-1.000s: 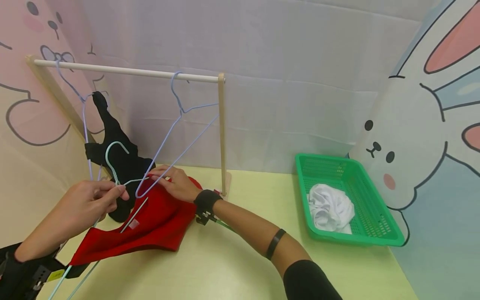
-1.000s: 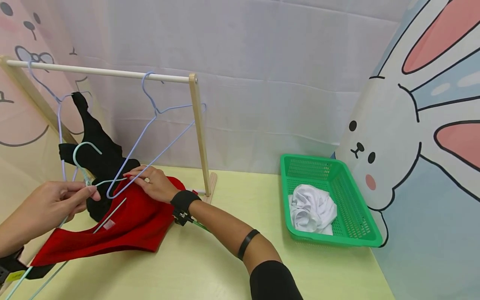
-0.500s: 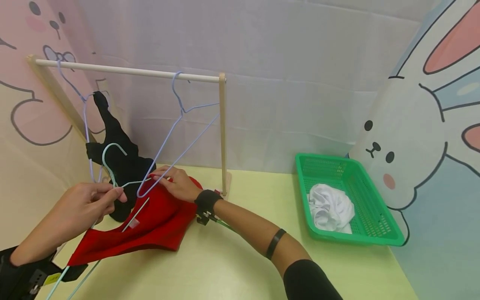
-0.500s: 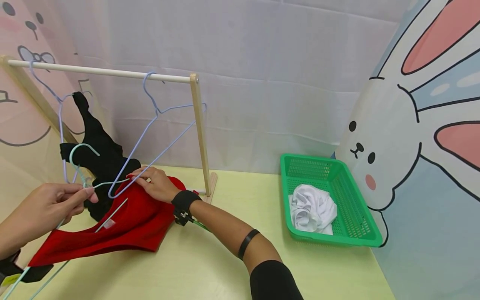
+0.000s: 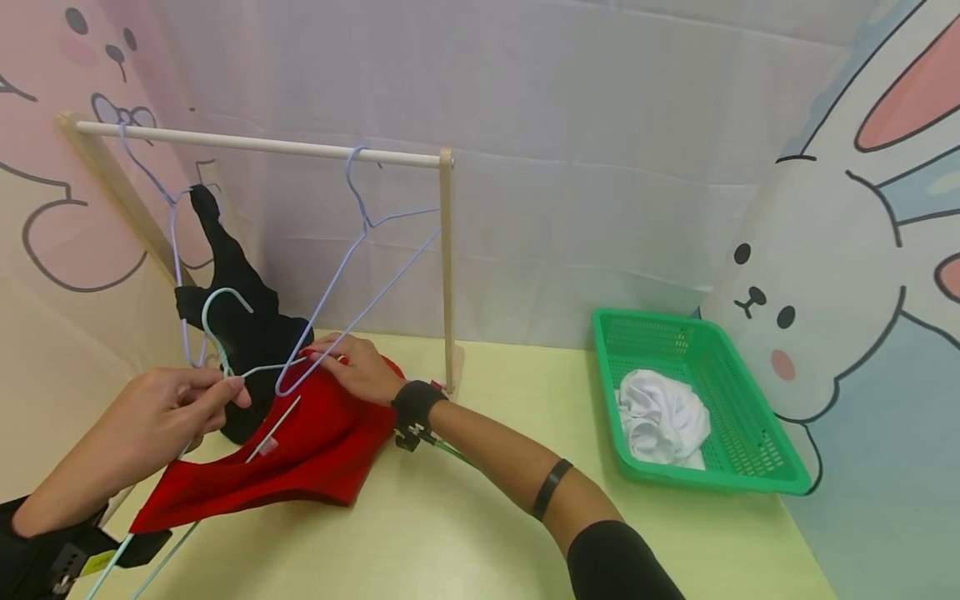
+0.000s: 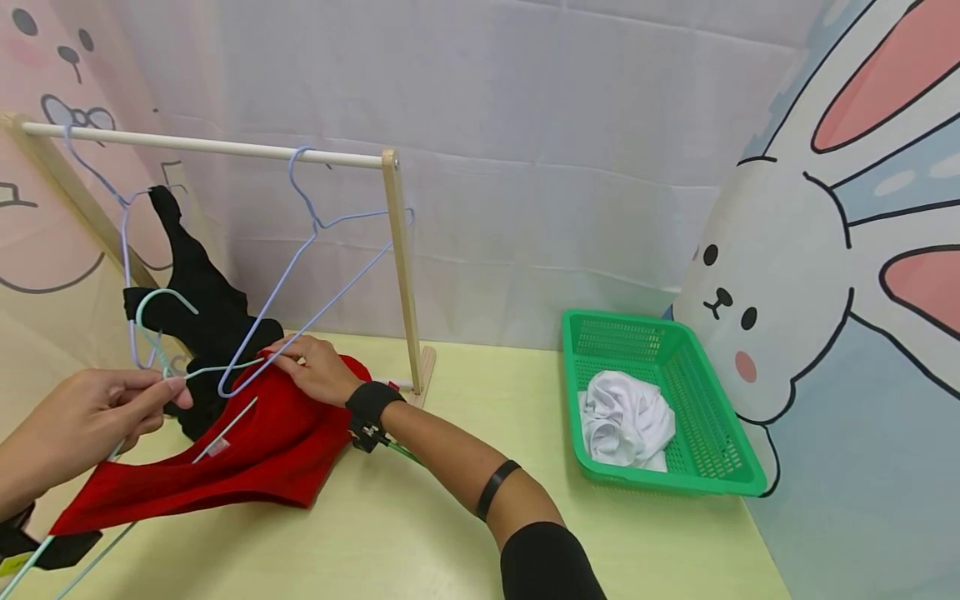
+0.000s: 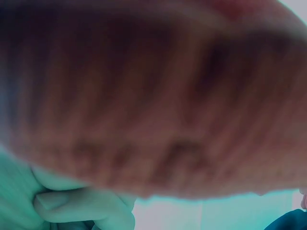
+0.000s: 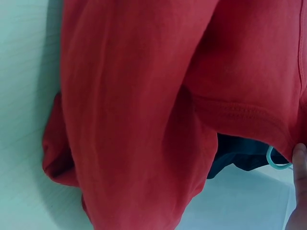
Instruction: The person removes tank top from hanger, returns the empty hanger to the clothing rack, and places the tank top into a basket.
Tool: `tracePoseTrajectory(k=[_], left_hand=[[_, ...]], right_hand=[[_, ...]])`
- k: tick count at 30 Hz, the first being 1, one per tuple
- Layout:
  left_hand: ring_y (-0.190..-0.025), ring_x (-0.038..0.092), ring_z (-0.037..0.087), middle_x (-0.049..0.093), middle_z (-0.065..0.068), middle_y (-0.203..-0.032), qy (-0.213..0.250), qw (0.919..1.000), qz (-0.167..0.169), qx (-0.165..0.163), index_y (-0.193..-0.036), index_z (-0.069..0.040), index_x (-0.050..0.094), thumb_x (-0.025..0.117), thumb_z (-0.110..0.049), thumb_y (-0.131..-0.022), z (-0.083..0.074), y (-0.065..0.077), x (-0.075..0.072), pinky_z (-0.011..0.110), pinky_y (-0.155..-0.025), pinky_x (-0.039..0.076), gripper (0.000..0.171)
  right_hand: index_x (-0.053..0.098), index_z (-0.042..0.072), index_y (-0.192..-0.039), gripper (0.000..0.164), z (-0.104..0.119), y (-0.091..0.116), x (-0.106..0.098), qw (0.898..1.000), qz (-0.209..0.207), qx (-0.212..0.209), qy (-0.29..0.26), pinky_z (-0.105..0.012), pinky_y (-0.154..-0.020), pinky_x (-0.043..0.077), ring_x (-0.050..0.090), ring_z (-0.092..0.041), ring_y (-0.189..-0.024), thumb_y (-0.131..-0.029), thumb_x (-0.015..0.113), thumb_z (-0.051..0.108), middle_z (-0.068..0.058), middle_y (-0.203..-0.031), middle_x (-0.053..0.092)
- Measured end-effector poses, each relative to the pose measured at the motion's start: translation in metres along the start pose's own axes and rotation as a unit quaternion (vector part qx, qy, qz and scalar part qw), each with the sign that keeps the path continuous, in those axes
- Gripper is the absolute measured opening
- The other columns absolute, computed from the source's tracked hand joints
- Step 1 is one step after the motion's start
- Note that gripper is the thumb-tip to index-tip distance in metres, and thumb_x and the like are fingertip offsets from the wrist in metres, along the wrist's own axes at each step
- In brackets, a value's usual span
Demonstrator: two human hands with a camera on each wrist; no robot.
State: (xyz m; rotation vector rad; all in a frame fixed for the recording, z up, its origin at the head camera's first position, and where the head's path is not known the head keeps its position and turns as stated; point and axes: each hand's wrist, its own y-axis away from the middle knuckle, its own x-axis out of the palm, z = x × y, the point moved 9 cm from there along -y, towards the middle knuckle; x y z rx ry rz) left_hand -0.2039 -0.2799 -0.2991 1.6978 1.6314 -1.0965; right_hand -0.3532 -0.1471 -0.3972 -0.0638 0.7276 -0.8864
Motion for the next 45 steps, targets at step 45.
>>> tracePoseTrajectory(k=[45], left_hand=[[-0.048, 0.046, 0.015, 0.050, -0.004, -0.059, -0.009, 0.9998, -0.018, 0.007, -0.096, -0.010, 0.076, 0.058, -0.020, -0.112, -0.0050, 0.0069, -0.0032, 0.029, -0.045, 0.041, 0.026]], right_hand=[[0.076, 0.006, -0.132, 0.029, -0.0098, 0.0005, -0.0032, 1.000, -0.022, 0.003, -0.010, -0.018, -0.104, 0.047, 0.066, -0.016, -0.124, -0.110, 0.059, 0.013, -0.010, -0.134, 0.074]])
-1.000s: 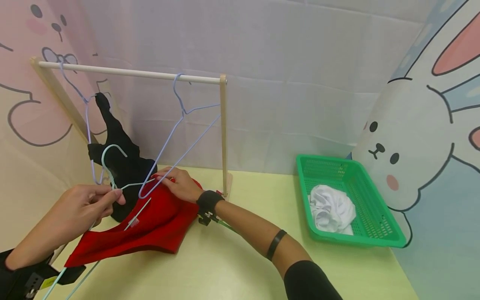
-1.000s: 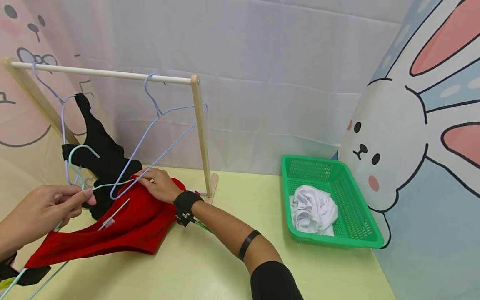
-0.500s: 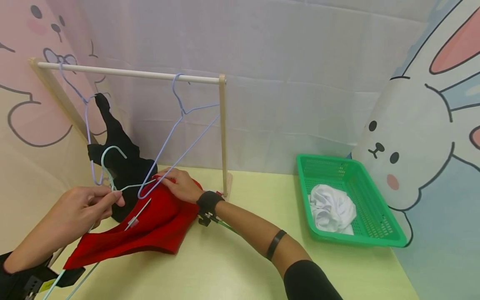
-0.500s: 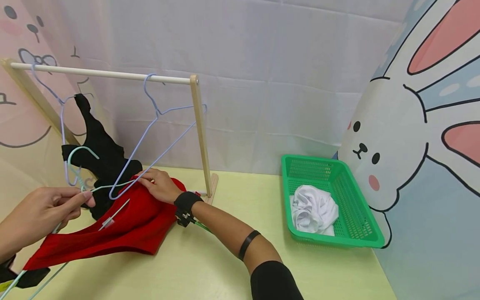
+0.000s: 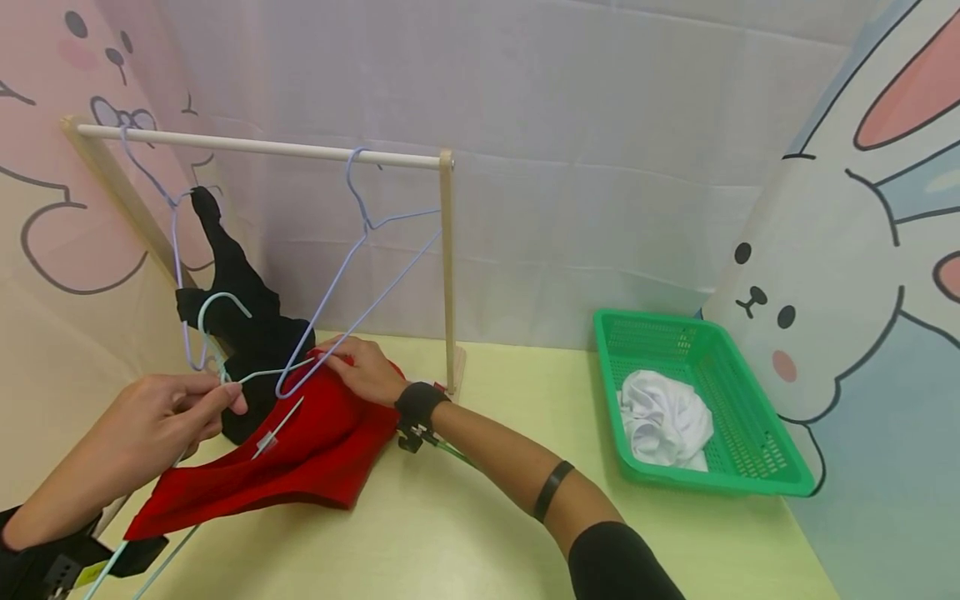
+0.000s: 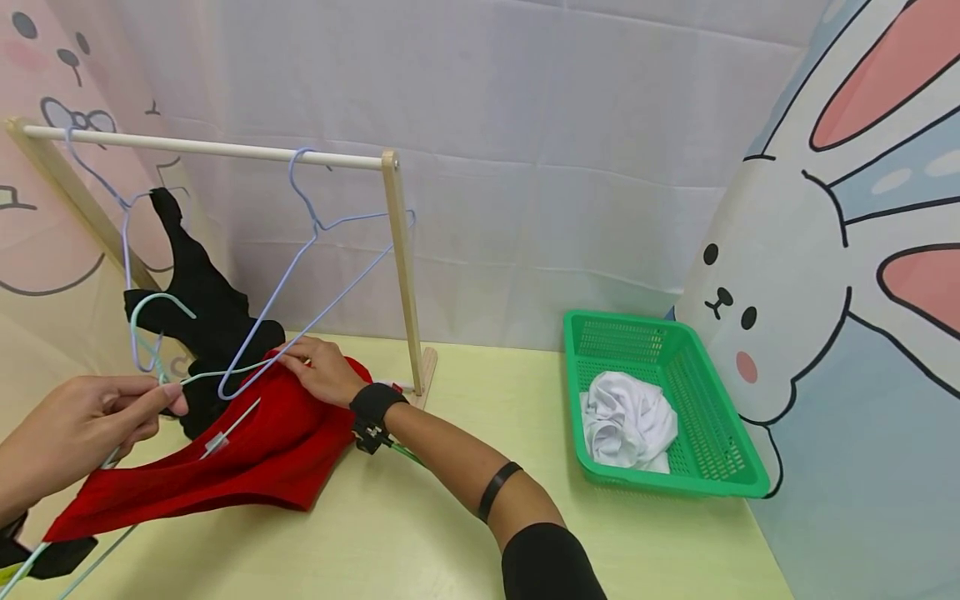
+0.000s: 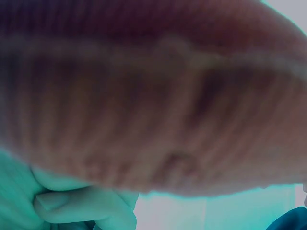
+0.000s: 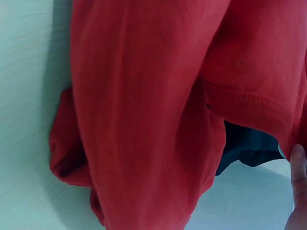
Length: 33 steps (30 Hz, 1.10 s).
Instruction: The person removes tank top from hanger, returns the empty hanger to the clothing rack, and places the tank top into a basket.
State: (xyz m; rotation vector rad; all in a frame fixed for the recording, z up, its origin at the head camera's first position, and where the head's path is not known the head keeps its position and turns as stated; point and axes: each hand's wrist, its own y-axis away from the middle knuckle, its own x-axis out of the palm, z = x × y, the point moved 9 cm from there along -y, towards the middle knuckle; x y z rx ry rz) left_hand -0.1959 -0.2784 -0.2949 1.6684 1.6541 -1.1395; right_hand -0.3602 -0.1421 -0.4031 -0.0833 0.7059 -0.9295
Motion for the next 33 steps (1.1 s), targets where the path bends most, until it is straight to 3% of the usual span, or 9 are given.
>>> tracePoseTrajectory(k=[11, 23, 33], left_hand=[[-0.047, 0.045, 0.015, 0.050, -0.004, -0.060, 0.002, 1.0000, -0.004, 0.004, -0.097, -0.011, 0.076, 0.058, -0.020, -0.112, 0.0009, 0.0019, 0.0000, 0.029, -0.044, 0.040, 0.026], [-0.047, 0.044, 0.014, 0.049, -0.005, -0.058, 0.000, 0.9998, -0.017, 0.010, -0.094, -0.012, 0.076, 0.059, -0.020, -0.112, 0.0017, 0.0038, -0.0017, 0.030, -0.043, 0.037, 0.026], [-0.048, 0.046, 0.015, 0.051, -0.003, -0.058, -0.002, 0.9999, -0.011, -0.009, -0.096, -0.011, 0.077, 0.058, -0.022, -0.112, 0.0038, 0.0061, -0.0012, 0.030, -0.045, 0.039, 0.027]], right_hand=[[0.076, 0.008, -0.132, 0.028, -0.0029, 0.0008, -0.0011, 1.000, -0.006, 0.009, 0.015, -0.017, -0.107, 0.045, 0.067, -0.012, -0.124, -0.110, 0.060, 0.015, -0.006, -0.133, 0.075], [0.078, -0.001, -0.125, 0.025, -0.0015, -0.0021, -0.0021, 0.999, -0.008, -0.014, 0.027, -0.017, -0.110, 0.043, 0.067, -0.021, -0.128, -0.109, 0.061, 0.009, -0.015, -0.132, 0.074], [0.081, 0.004, -0.117, 0.024, -0.0026, -0.0008, -0.0032, 0.999, -0.012, -0.013, 0.034, -0.016, -0.102, 0.047, 0.070, -0.017, -0.114, -0.109, 0.060, 0.011, -0.010, -0.121, 0.077]])
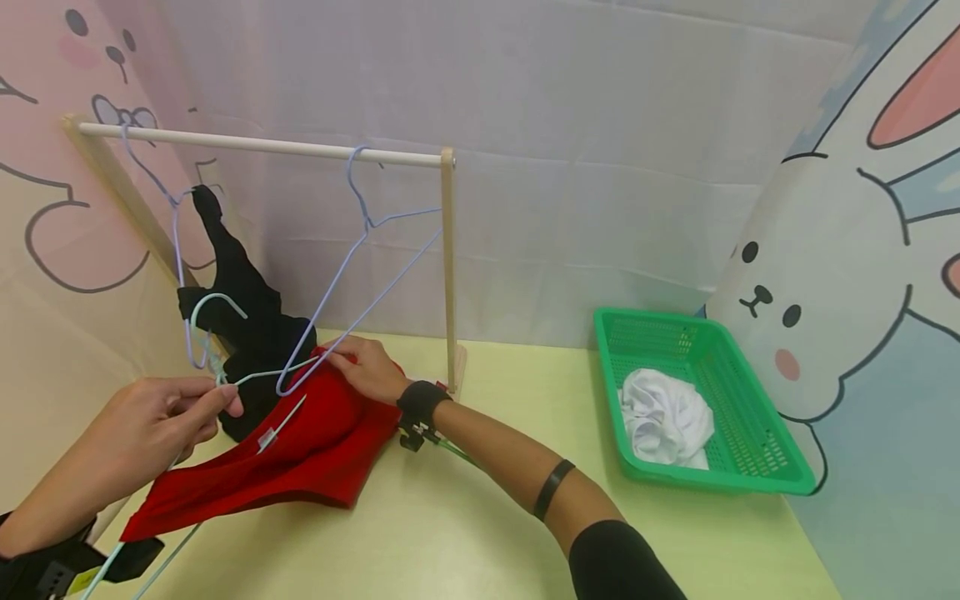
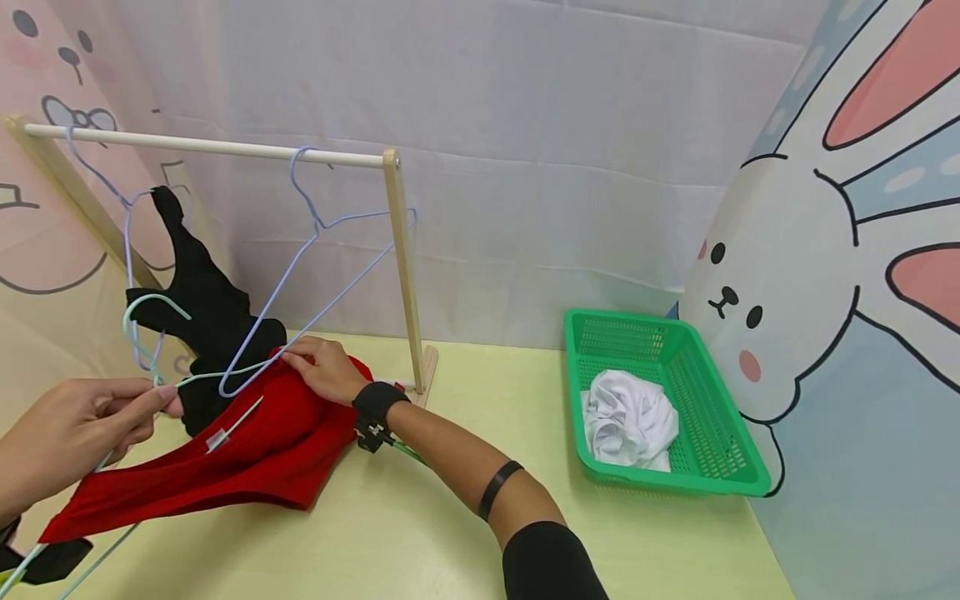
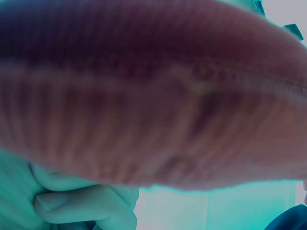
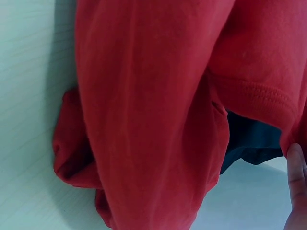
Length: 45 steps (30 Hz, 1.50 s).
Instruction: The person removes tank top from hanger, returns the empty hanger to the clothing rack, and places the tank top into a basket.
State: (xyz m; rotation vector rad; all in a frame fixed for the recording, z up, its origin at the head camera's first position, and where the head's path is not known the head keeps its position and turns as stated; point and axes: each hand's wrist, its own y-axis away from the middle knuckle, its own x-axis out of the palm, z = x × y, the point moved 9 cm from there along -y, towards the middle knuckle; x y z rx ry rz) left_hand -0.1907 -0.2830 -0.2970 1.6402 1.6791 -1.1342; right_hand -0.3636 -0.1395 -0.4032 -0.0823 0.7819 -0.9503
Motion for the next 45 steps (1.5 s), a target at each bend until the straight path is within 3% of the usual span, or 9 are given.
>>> tracePoseTrajectory(k=[14, 37, 45], left_hand=[[-0.047, 0.046, 0.016, 0.051, -0.002, -0.059, 0.010, 0.9998, 0.006, -0.015, -0.098, -0.010, 0.076, 0.058, -0.023, -0.113, 0.002, 0.005, 0.001, 0.030, -0.046, 0.039, 0.027], [-0.049, 0.047, 0.016, 0.053, -0.001, -0.059, -0.003, 0.9998, 0.004, -0.018, -0.099, -0.009, 0.077, 0.057, -0.023, -0.113, 0.002, 0.004, 0.002, 0.029, -0.046, 0.041, 0.028], [-0.048, 0.047, 0.015, 0.052, -0.003, -0.058, 0.002, 1.0000, 0.001, -0.008, -0.097, -0.011, 0.077, 0.058, -0.022, -0.112, 0.000, 0.005, -0.001, 0.030, -0.046, 0.041, 0.027]], right_hand=[[0.081, 0.004, -0.112, 0.023, -0.003, 0.001, -0.002, 1.000, -0.005, -0.003, -0.002, -0.014, -0.097, 0.048, 0.066, -0.011, -0.100, -0.110, 0.058, 0.011, -0.008, -0.110, 0.077], [0.081, 0.002, -0.113, 0.024, -0.010, 0.005, -0.004, 0.998, -0.024, 0.041, -0.048, -0.013, -0.072, 0.048, 0.063, 0.000, -0.074, -0.110, 0.059, 0.012, -0.008, -0.092, 0.077], [0.081, 0.002, -0.107, 0.023, -0.010, 0.006, -0.001, 0.996, -0.020, 0.059, -0.066, -0.015, -0.069, 0.049, 0.069, -0.008, -0.071, -0.110, 0.060, 0.012, -0.011, -0.085, 0.077]])
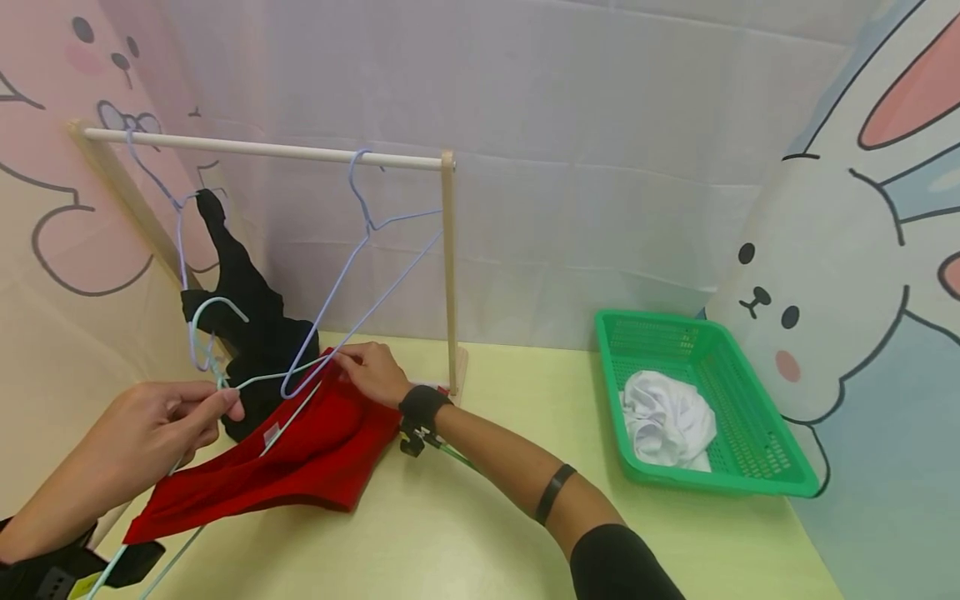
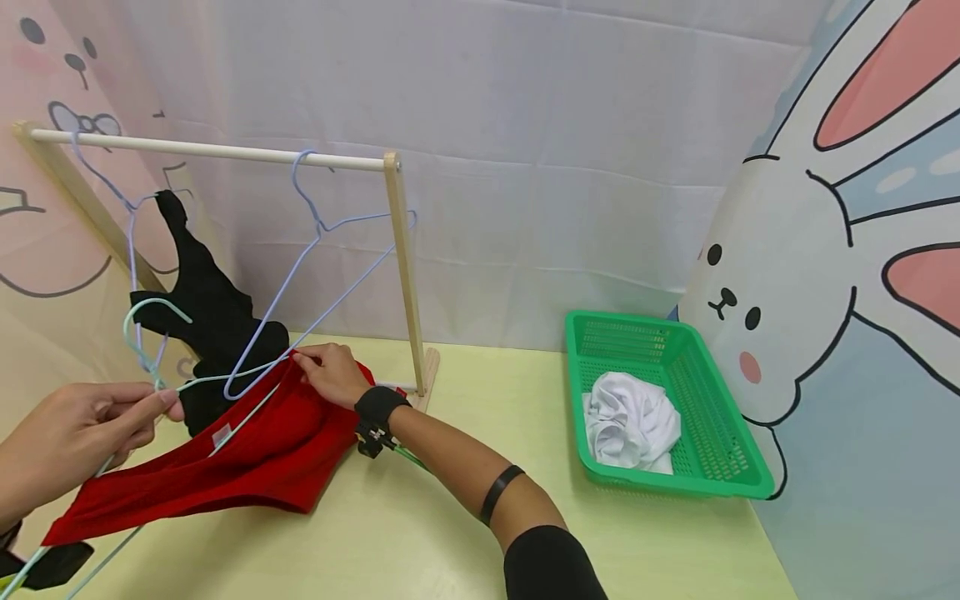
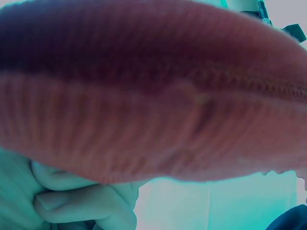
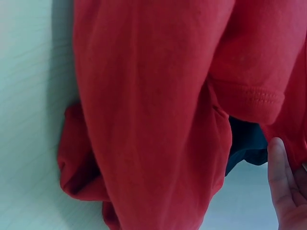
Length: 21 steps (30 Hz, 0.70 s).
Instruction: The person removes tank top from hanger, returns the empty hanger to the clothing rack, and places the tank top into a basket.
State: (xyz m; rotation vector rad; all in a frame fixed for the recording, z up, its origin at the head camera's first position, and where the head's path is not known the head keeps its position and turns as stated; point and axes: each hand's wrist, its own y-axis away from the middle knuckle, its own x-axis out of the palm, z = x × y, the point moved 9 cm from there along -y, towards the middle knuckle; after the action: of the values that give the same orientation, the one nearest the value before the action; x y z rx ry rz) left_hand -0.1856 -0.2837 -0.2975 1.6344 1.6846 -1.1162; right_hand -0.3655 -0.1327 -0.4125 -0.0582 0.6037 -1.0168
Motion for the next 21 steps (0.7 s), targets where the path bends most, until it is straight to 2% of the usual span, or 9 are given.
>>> tracePoseTrajectory(k=[2, 9, 14, 21], left_hand=[[-0.047, 0.047, 0.015, 0.051, -0.003, -0.058, 0.001, 1.0000, 0.002, 0.002, -0.097, -0.011, 0.077, 0.058, -0.022, -0.112, -0.0007, -0.0010, -0.0006, 0.030, -0.046, 0.041, 0.027], [-0.045, 0.045, 0.016, 0.051, -0.002, -0.061, 0.004, 1.0000, 0.004, -0.002, -0.096, -0.011, 0.075, 0.058, -0.023, -0.112, -0.0023, -0.0006, -0.0018, 0.030, -0.044, 0.040, 0.027], [-0.045, 0.045, 0.016, 0.051, -0.001, -0.062, 0.004, 1.0000, 0.004, -0.008, -0.097, -0.011, 0.076, 0.058, -0.023, -0.113, -0.0021, -0.0002, -0.0010, 0.030, -0.043, 0.040, 0.027], [-0.046, 0.046, 0.017, 0.051, 0.001, -0.063, 0.005, 0.9999, 0.002, -0.015, -0.098, -0.010, 0.076, 0.058, -0.024, -0.113, -0.0020, -0.0010, -0.0002, 0.030, -0.044, 0.041, 0.027]], right_hand=[[0.080, 0.001, -0.105, 0.023, 0.0015, 0.0009, -0.0010, 1.000, -0.001, 0.000, -0.002, -0.014, -0.068, 0.048, 0.070, -0.011, -0.071, -0.110, 0.060, 0.012, -0.013, -0.084, 0.076], [0.079, 0.002, -0.101, 0.025, 0.0016, 0.0007, -0.0009, 1.000, -0.006, -0.002, 0.008, -0.015, -0.063, 0.043, 0.060, 0.001, -0.064, -0.110, 0.059, 0.013, -0.014, -0.078, 0.075], [0.081, 0.003, -0.106, 0.024, -0.0004, 0.0009, -0.0012, 1.000, -0.007, 0.007, 0.011, -0.015, -0.061, 0.042, 0.060, 0.000, -0.063, -0.110, 0.059, 0.012, -0.014, -0.077, 0.075], [0.080, 0.002, -0.122, 0.025, -0.0050, 0.0009, -0.0005, 0.999, -0.003, 0.032, 0.005, -0.016, -0.058, 0.042, 0.063, -0.002, -0.061, -0.110, 0.060, 0.012, -0.009, -0.076, 0.075]])
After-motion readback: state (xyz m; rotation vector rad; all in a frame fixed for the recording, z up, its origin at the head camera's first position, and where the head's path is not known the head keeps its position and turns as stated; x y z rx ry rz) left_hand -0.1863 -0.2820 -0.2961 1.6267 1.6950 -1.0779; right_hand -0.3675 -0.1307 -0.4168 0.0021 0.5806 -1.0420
